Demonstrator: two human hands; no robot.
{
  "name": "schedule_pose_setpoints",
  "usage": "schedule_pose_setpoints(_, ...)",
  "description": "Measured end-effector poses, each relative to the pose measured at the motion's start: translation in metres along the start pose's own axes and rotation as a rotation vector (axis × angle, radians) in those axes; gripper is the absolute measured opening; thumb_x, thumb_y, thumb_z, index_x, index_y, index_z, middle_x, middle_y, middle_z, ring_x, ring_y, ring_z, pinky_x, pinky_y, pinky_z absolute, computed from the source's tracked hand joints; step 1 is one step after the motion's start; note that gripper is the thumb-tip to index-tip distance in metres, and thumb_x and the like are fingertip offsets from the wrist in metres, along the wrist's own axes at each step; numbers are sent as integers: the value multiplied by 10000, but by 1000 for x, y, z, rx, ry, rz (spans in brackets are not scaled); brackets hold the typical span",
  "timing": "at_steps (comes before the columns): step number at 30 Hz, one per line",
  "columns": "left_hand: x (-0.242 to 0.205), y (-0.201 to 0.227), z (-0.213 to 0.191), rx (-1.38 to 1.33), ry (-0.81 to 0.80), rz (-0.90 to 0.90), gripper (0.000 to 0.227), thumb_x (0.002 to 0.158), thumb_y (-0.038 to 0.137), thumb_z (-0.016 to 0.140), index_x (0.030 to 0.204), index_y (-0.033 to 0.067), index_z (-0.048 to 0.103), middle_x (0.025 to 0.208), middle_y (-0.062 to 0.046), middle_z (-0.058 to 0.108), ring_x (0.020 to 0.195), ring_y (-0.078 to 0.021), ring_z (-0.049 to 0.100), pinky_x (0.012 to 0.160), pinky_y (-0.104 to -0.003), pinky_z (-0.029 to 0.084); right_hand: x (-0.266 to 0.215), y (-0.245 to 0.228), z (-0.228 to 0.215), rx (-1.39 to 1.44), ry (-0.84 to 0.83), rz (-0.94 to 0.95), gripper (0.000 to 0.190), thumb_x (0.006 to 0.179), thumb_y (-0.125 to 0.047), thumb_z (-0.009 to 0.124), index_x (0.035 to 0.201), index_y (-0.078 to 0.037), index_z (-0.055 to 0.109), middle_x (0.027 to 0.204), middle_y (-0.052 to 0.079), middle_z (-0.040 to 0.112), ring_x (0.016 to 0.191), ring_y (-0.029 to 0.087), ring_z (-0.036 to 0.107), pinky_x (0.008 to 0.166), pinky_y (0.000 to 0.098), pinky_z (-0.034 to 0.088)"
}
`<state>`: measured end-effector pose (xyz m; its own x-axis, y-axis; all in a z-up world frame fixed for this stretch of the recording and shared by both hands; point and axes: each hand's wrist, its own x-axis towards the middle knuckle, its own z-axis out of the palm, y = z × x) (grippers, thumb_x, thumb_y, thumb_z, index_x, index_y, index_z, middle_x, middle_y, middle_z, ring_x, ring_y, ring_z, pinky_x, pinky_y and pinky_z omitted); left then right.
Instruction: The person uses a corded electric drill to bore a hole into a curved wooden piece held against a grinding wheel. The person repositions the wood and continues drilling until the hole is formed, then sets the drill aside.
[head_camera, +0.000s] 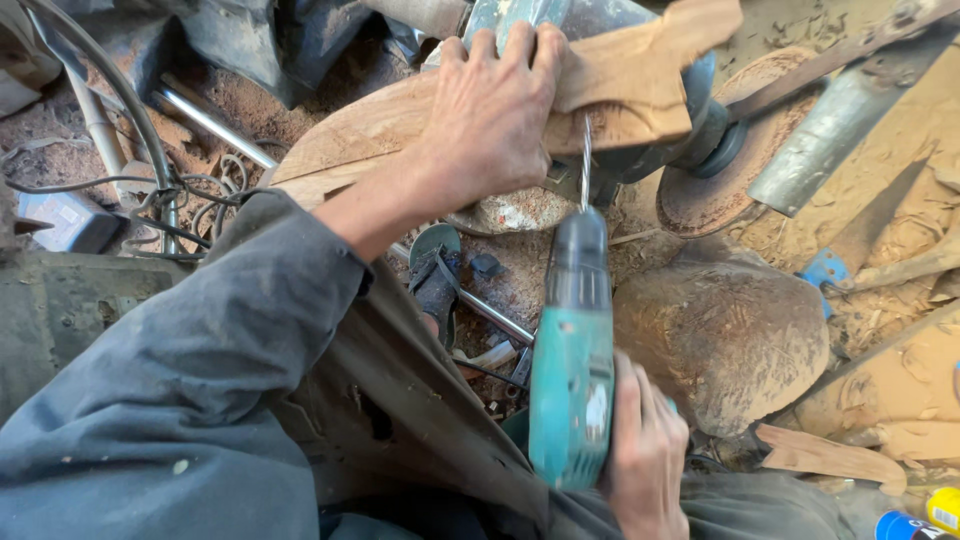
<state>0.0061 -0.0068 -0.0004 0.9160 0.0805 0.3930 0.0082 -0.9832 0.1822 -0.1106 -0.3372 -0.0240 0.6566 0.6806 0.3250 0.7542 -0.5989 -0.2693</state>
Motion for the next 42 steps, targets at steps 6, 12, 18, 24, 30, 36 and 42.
schedule_pose_setpoints(6,10,17,-33,-11,166,146,922,541,295,872,1295,-83,498,1161,-241,523,1086,-405,507,852,-557,397,-51,10,-24,77,123,142,759,693,-176,810,1329,84,489,1130,260,665,968,401,703,803,444,566)
schedule_pose_setpoints(12,-18,40,-108,57,239,256,543,747,0,775,1262,41,608,1181,-142,509,1106,-328,507,906,-470,406,-59,18,-28,284,314,480,624,715,-148,792,1290,-43,572,1037,163,718,921,298,747,797,375,571)
schedule_pose_setpoints(18,-17,51,-129,-157,328,235,378,859,83,812,1194,107,639,1101,-100,513,1079,-313,506,874,-481,400,-57,19,-23,339,322,419,679,687,-129,771,1328,-60,555,1033,156,717,925,293,751,802,363,567)
schedule_pose_setpoints(24,6,48,-133,-441,459,78,275,936,92,806,1132,87,612,1063,-82,564,1016,-252,562,896,-435,515,-55,38,2,349,296,359,730,662,-134,773,1348,-35,541,1024,184,724,949,323,737,798,384,568)
schedule_pose_setpoints(30,1,39,-125,-1247,484,-388,354,856,121,782,1168,19,648,1025,-99,758,879,-195,764,838,-371,654,-55,62,49,366,663,243,555,831,-206,833,1300,-55,577,1085,135,742,956,257,752,856,380,592)
schedule_pose_setpoints(36,-22,46,-67,-1596,708,-557,448,856,193,821,1196,-64,684,1062,-121,758,955,-205,741,901,-365,631,-44,88,57,566,484,416,510,841,-148,813,1286,-41,587,1035,104,707,939,220,703,845,356,565)
schedule_pose_setpoints(42,-41,46,-34,-2096,1106,-797,489,908,241,780,1280,-4,578,1124,-63,694,996,-150,708,900,-339,606,-38,75,33,605,418,466,469,851,-91,794,1272,-27,597,986,74,672,921,183,655,833,331,539)
